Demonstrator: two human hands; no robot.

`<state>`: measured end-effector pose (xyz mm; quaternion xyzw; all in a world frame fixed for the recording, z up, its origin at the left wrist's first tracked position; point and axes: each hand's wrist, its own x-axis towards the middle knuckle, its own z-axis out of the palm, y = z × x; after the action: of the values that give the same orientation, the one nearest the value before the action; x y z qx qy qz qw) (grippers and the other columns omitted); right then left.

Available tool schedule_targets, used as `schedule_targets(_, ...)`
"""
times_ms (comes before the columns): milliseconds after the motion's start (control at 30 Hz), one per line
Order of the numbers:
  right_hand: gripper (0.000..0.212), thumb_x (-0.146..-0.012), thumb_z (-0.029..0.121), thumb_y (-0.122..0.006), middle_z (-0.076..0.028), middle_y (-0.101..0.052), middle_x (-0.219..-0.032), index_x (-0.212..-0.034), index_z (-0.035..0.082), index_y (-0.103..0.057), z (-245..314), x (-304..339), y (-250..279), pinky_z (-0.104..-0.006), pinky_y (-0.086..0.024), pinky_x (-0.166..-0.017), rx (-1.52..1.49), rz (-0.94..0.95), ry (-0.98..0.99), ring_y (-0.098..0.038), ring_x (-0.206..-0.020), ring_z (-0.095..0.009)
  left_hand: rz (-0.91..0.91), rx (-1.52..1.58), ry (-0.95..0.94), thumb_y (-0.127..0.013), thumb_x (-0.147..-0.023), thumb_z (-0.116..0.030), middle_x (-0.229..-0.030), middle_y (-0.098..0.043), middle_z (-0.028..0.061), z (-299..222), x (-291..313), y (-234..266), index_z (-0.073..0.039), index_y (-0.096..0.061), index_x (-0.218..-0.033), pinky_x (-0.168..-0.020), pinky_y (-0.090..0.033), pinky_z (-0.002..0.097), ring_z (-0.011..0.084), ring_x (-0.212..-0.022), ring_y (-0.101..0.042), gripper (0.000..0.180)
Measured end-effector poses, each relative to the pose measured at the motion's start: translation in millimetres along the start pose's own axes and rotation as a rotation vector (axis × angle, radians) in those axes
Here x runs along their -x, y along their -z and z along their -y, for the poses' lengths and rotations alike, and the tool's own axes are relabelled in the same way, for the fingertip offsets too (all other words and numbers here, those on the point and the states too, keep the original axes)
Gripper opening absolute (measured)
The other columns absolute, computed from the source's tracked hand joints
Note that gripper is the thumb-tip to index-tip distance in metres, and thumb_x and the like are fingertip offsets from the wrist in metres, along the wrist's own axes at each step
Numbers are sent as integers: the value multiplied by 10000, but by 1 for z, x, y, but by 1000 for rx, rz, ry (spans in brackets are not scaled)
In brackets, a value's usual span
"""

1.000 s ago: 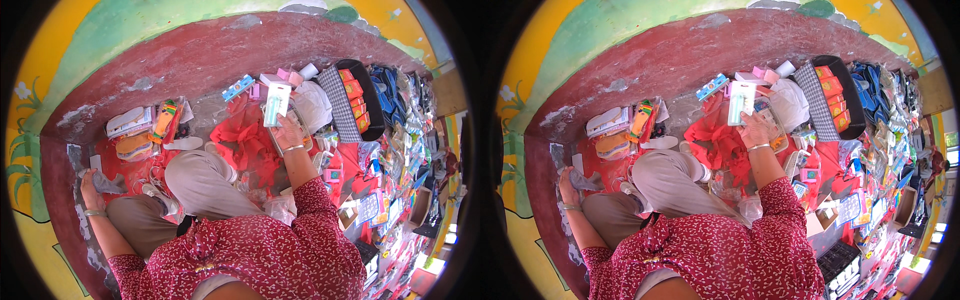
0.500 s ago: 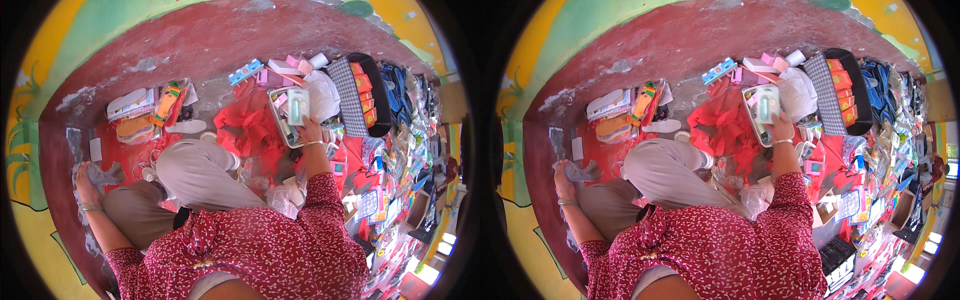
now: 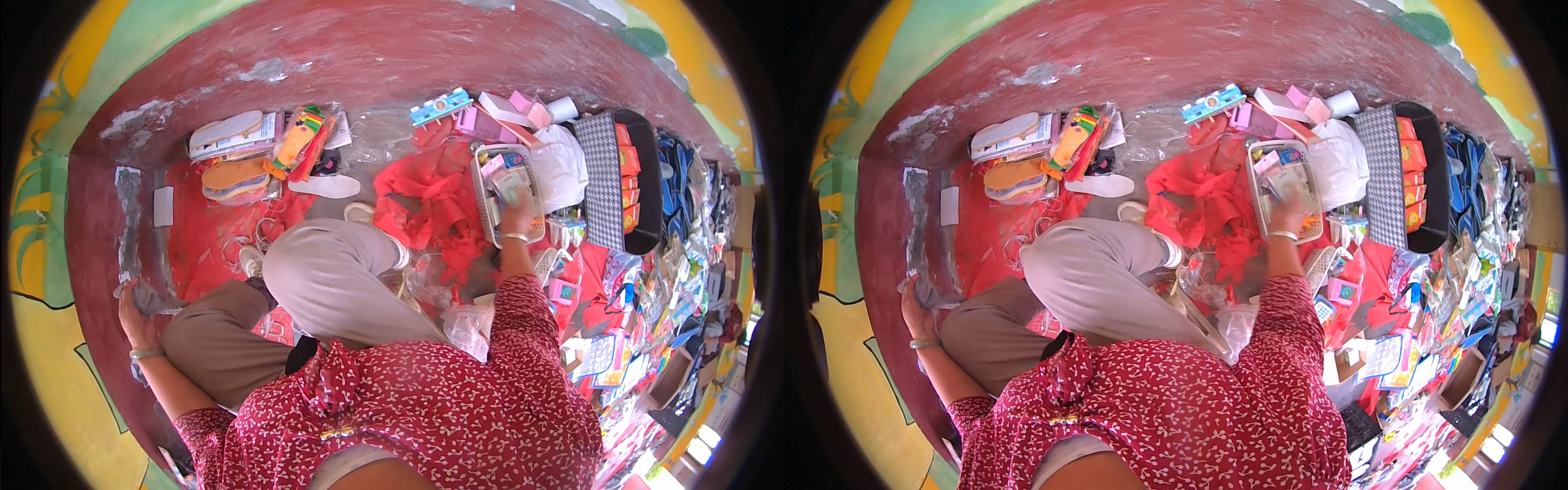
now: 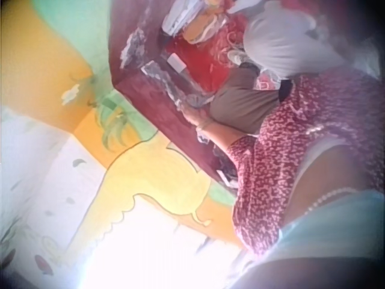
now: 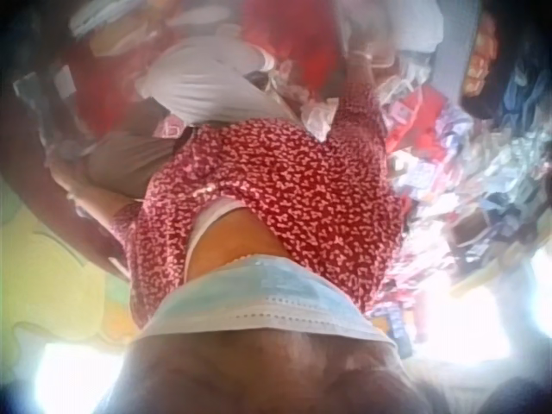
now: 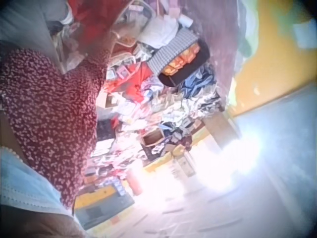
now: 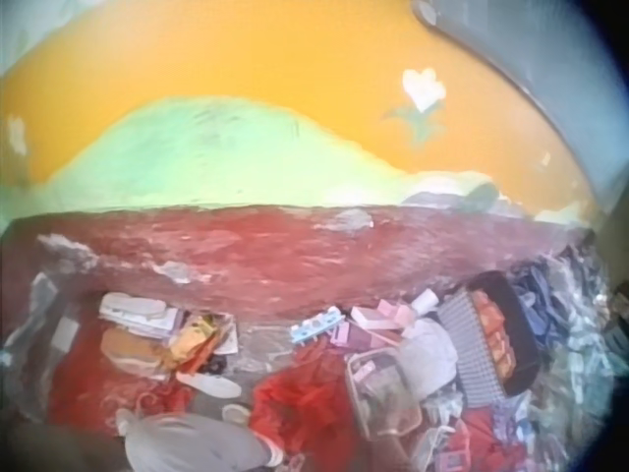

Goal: The person cleans a shoe and several insoles by hand with a cloth.

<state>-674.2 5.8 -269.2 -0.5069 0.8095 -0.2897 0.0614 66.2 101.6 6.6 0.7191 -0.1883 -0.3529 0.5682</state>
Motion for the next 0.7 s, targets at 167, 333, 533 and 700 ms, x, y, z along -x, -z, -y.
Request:
schedule_targets(167, 274, -795, 118, -474, -149, -543, -1125, -1042, 71, -584, 148, 53, -136, -388, -428, -882, 217, 780, 707, -522, -1051, -290, -2, -95, -38, -462, -892, -210, -909, -549, 26, -14, 1, -34, -29, -591, -973, -689, -452, 281, 125, -835, -534, 236)
schedule_targets(333, 319, -784, 136, -515, -150, -520, -1191, -1090, 75, -581, 161, 71, -209, -386, -429, -890, 565, 1359, 613, -510, -1093, -289, -10, -167, -98, -465, -902, -218, -891, -547, 21, -16, -1, -47, -34, -588, -958, -690, -434, 259, 110, -817, -523, 228)
schedule_targets(533, 402, -846, 326, -471, -131, -482, -1254, -1158, 85, -553, 110, 20, -136, -406, -412, -889, 904, 1075, 193, -409, -1200, -312, -50, -125, -57, -480, -901, -238, -880, -542, 20, -20, -3, -52, -36, -583, -951, -688, -436, 261, 115, -791, -517, 232)
schedule_targets(700, 313, -822, 213, -496, -145, -572, -1083, -1103, 86, -548, 127, 17, -164, -319, -434, -848, 652, 759, 350, -518, -1071, -253, -78, -162, -86, -502, -891, -263, -866, -545, 25, -19, -12, -50, -42, -581, -942, -679, -440, 270, 117, -776, -514, 240)
